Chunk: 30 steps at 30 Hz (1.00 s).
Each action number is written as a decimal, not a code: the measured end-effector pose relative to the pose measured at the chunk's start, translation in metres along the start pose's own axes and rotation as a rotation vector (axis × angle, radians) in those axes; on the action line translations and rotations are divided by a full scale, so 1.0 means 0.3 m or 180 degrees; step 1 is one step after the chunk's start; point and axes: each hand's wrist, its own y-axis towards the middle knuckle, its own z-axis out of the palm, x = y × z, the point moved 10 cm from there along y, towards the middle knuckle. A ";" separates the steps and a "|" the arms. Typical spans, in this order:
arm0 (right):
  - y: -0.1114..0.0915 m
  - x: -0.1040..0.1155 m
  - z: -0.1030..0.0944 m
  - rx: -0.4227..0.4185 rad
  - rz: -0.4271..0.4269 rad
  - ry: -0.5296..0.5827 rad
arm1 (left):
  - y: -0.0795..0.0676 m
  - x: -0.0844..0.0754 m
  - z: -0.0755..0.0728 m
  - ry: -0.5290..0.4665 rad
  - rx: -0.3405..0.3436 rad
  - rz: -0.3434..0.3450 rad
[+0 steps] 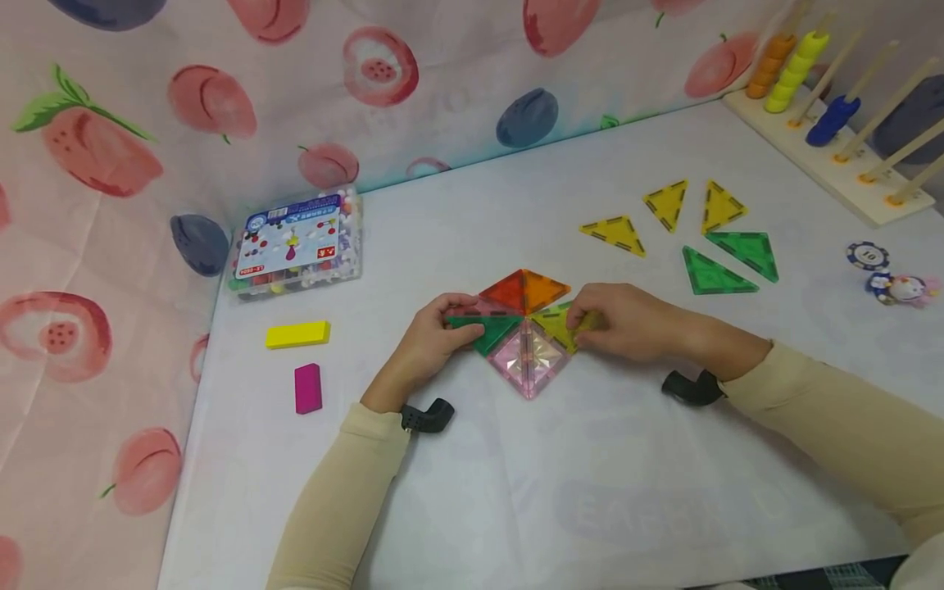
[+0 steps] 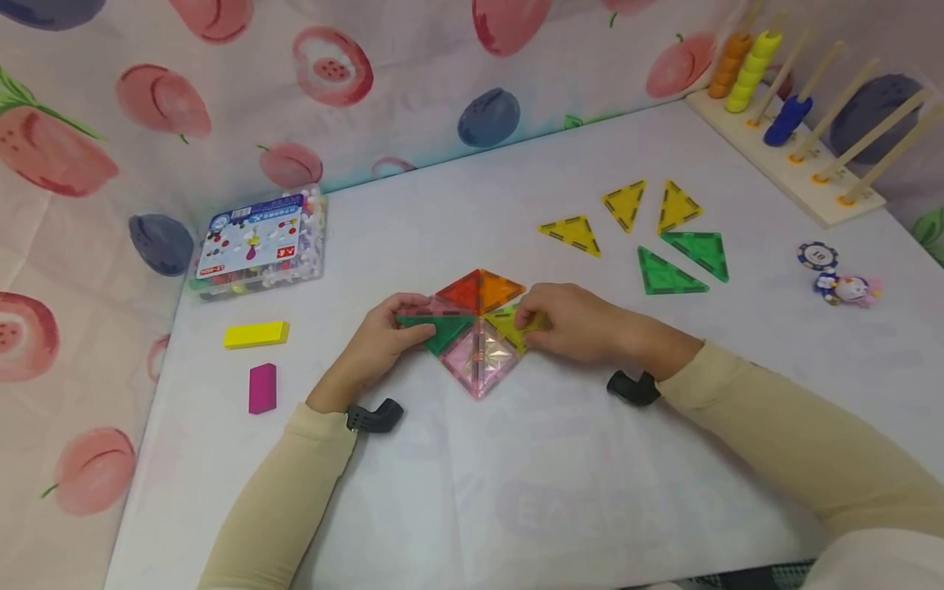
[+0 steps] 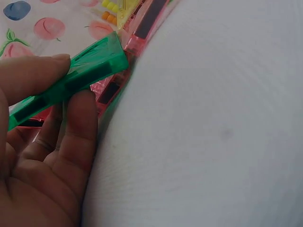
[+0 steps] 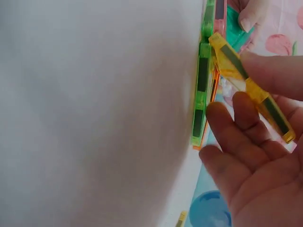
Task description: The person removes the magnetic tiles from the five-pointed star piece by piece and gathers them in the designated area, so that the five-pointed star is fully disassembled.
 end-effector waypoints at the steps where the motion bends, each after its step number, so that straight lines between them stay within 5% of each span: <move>1: 0.001 0.002 -0.002 0.0008 -0.0035 0.0034 | 0.001 0.002 0.000 0.0009 -0.0007 0.0010; 9: 0.001 -0.042 0.001 0.0088 0.0230 0.0725 | 0.000 -0.004 0.000 0.0051 -0.0035 0.0111; 16: 0.001 -0.103 -0.020 -0.0086 0.0618 0.0906 | -0.005 0.001 -0.003 0.0027 -0.0054 0.0100; 20: 0.006 -0.097 -0.022 -0.0010 0.0628 0.0836 | -0.005 -0.006 -0.002 -0.0015 -0.0047 0.0122; 30: 0.029 -0.077 -0.019 0.0074 0.0574 0.0034 | -0.004 -0.013 -0.003 0.0119 -0.0085 0.0131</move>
